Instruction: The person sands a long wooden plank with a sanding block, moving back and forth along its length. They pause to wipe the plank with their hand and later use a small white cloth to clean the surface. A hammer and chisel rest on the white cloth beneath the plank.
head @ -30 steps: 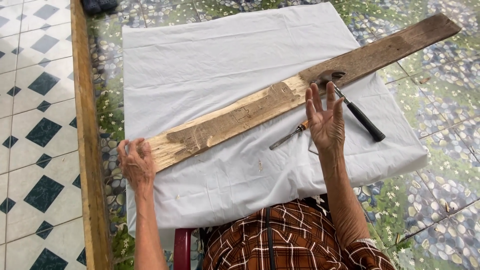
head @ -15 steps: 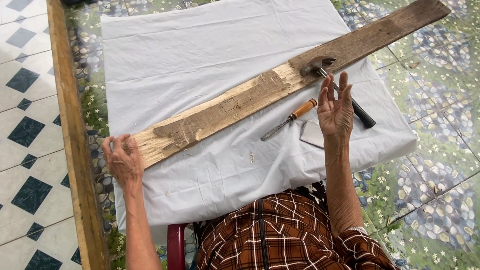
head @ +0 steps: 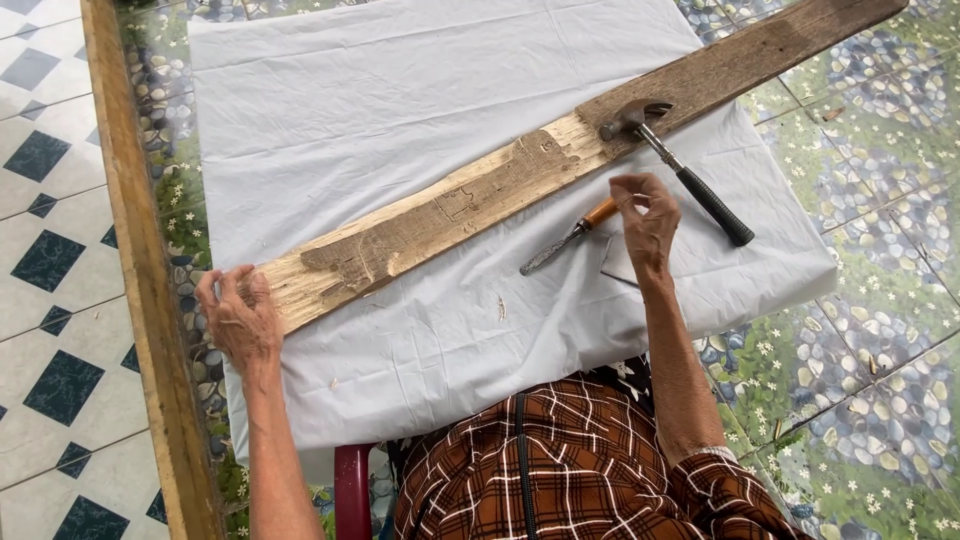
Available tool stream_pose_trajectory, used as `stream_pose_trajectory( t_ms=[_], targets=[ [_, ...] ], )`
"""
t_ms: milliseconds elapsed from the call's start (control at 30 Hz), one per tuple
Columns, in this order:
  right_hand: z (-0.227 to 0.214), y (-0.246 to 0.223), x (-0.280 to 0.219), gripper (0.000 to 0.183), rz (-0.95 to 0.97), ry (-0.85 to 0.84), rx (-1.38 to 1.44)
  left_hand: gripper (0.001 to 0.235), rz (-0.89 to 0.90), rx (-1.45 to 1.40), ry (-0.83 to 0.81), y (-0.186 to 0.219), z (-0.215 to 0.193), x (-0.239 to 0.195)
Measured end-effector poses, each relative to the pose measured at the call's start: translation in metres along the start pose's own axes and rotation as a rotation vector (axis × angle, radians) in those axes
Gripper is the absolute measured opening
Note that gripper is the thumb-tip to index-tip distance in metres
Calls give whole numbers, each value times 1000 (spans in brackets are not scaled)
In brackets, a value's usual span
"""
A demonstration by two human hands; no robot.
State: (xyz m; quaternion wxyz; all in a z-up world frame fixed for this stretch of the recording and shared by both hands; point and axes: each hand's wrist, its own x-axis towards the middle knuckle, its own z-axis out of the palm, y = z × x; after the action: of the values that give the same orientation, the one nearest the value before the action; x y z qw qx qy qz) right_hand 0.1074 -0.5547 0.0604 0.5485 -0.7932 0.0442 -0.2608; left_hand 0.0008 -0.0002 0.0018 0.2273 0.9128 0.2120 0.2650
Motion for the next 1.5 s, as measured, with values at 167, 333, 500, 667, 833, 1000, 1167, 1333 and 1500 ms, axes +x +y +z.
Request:
stream_pose_trajectory(
  t_ms=[167,333,500,667,833,1000,1167,1333,1500],
  targets=[
    [7,-10,-12,12,51,84,172,25,-6,-3,-7,3,-3,-1],
    [-12,6,-2,12,-98,55,-33,25,13,-2,-7,5,-4,0],
    [-18,6,1,38,-278,-191,-312,25,28,-4,-10,4,-4,1],
    [-15,10,3,41,-424,-497,-533,24,39,-25,16,16,-12,-1],
    [-19,5,7,35,-438,-612,-601,22,36,-22,41,10,-6,0],
    [-12,-15,-2,29,-449,-712,-585,25,1,-31,28,9,-2,3],
    [-1,-35,-11,31,-432,-775,-499,23,9,-43,35,10,-3,0],
    [52,-54,-24,19,-559,-813,-360,21,5,-14,25,9,-5,0],
    [125,-55,-49,19,-707,-830,-230,19,-24,-39,36,20,-14,-1]
  ],
)
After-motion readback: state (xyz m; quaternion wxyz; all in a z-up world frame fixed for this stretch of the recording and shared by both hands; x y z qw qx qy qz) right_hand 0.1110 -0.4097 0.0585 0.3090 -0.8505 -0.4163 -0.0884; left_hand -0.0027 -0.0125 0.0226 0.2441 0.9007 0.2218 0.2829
